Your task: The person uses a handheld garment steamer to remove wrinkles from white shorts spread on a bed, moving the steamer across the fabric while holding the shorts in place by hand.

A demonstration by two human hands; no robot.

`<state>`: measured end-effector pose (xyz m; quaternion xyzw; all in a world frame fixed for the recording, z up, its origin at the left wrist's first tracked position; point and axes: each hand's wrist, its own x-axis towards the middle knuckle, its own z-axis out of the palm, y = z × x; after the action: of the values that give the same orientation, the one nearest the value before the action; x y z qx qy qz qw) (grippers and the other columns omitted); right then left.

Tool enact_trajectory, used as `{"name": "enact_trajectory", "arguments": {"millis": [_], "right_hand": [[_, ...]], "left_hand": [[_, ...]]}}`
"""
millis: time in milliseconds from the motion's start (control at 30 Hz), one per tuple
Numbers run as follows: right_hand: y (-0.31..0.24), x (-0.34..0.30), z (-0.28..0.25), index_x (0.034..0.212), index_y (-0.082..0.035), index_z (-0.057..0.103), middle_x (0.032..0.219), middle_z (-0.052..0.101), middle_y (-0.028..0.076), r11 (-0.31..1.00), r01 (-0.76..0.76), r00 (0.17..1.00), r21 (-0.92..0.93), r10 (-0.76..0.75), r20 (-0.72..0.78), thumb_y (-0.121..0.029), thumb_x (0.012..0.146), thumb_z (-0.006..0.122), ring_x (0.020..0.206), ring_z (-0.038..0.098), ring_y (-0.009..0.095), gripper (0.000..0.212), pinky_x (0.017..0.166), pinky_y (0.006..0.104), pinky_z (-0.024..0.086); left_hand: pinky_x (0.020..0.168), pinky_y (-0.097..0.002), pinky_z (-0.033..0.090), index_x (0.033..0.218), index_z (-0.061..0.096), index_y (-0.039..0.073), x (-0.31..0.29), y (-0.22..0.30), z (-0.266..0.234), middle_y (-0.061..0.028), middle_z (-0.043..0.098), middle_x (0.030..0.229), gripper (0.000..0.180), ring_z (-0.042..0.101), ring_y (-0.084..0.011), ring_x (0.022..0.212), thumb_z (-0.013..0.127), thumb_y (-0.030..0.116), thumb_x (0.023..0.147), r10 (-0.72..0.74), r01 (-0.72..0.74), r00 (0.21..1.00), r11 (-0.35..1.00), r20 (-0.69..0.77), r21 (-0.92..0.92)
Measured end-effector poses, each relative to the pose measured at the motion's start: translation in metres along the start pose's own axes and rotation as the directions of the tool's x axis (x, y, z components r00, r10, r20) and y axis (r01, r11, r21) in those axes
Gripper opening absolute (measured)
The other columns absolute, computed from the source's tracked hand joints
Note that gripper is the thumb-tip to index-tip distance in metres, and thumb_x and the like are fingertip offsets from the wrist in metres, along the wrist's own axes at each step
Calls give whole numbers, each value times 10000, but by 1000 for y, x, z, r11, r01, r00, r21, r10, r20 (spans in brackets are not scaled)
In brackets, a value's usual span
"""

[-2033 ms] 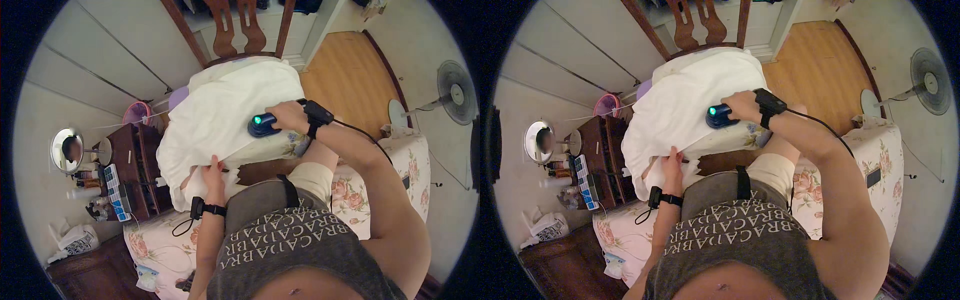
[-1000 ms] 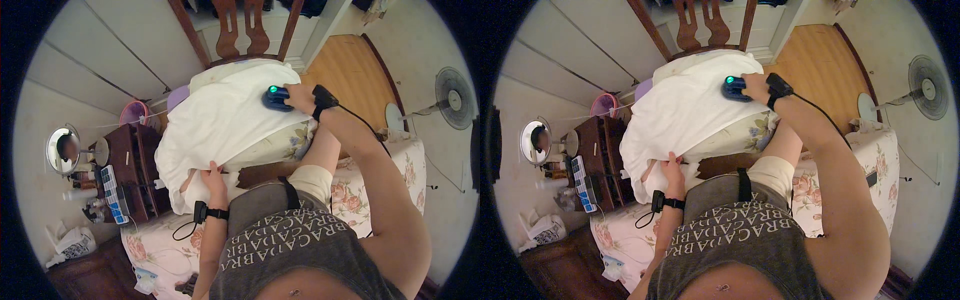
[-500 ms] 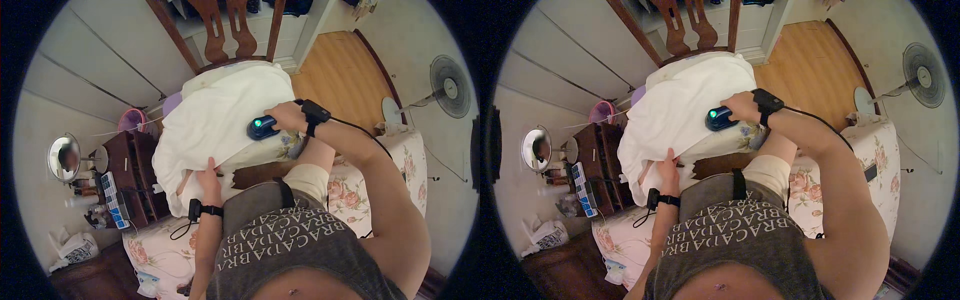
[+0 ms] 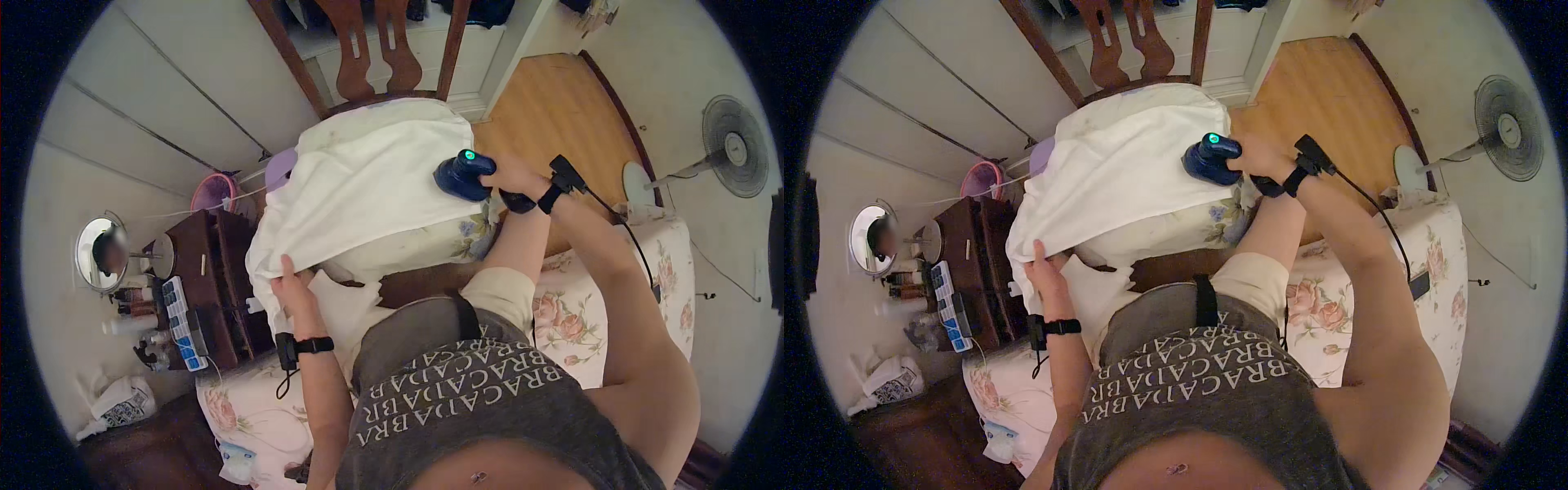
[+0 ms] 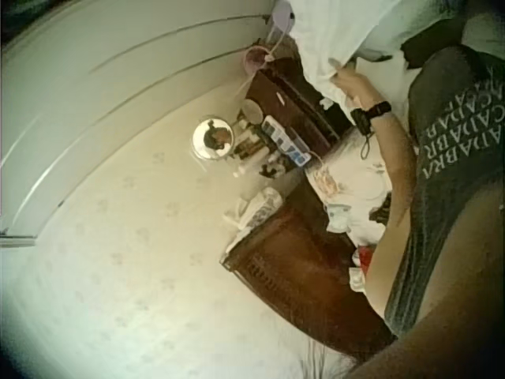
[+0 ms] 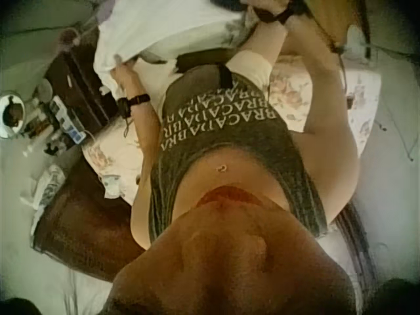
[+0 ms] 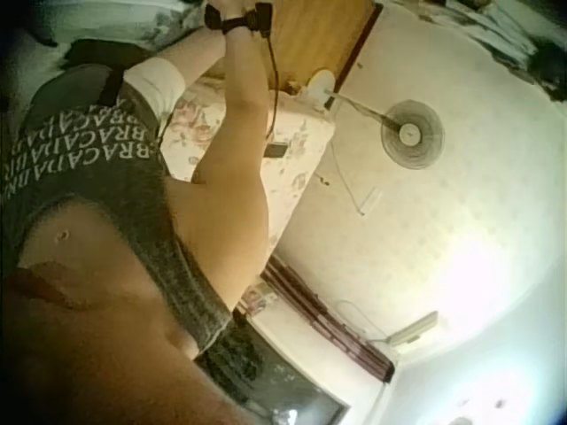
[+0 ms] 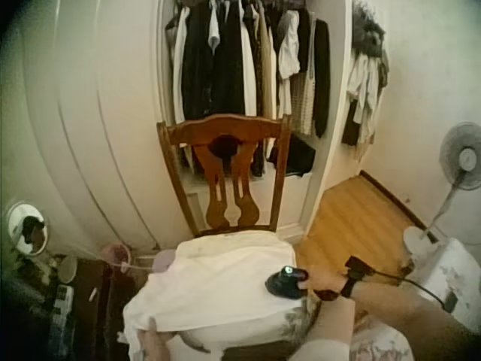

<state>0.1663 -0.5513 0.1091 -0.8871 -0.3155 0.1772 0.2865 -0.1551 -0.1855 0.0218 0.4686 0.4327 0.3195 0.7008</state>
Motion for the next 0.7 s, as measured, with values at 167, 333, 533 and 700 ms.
{"name": "enact_trajectory", "arguments": {"millis": [167, 333, 533, 700], "right_hand": [[-44, 2, 13, 1002, -135, 682, 844, 691, 173, 897, 150, 985, -416, -100, 139, -277, 675, 701, 818, 664, 378, 357, 707, 472, 524], [-88, -1, 58, 1018, -134, 669, 816, 691, 157, 889, 259, 959, -378, -190, 210, -264, 693, 726, 792, 681, 342, 355, 689, 467, 533], [-82, 16, 49, 1030, -123, 652, 824, 690, 166, 860, 123, 986, -495, -51, 156, -247, 709, 705, 805, 677, 360, 348, 701, 460, 537], [-70, 9, 41, 1018, -143, 665, 818, 686, 156, 856, 250, 947, -452, -119, 299, -253, 693, 706, 802, 669, 355, 345, 699, 470, 524]], "left_hand": [[873, -325, 490, 1244, 528, -7, 6, -4, 10, -98, 605, 1193, 374, 603, -190, 1001, 655, 155, 932, 17, -20, 1000, 976, -16, -216], [892, -332, 490, 1215, 533, 6, 7, -14, 19, -96, 590, 1211, 325, 597, -188, 1015, 648, 109, 929, -1, -7, 998, 993, 69, 116], [829, -341, 549, 1212, 519, -14, 29, -28, -9, -138, 589, 1203, 310, 621, -212, 982, 613, 118, 947, -107, 103, 991, 993, -78, -56], [801, -354, 558, 1240, 491, 2, 29, -36, -9, -140, 587, 1183, 316, 625, -230, 984, 555, 160, 974, -9, 5, 992, 1000, -122, -28]]}}
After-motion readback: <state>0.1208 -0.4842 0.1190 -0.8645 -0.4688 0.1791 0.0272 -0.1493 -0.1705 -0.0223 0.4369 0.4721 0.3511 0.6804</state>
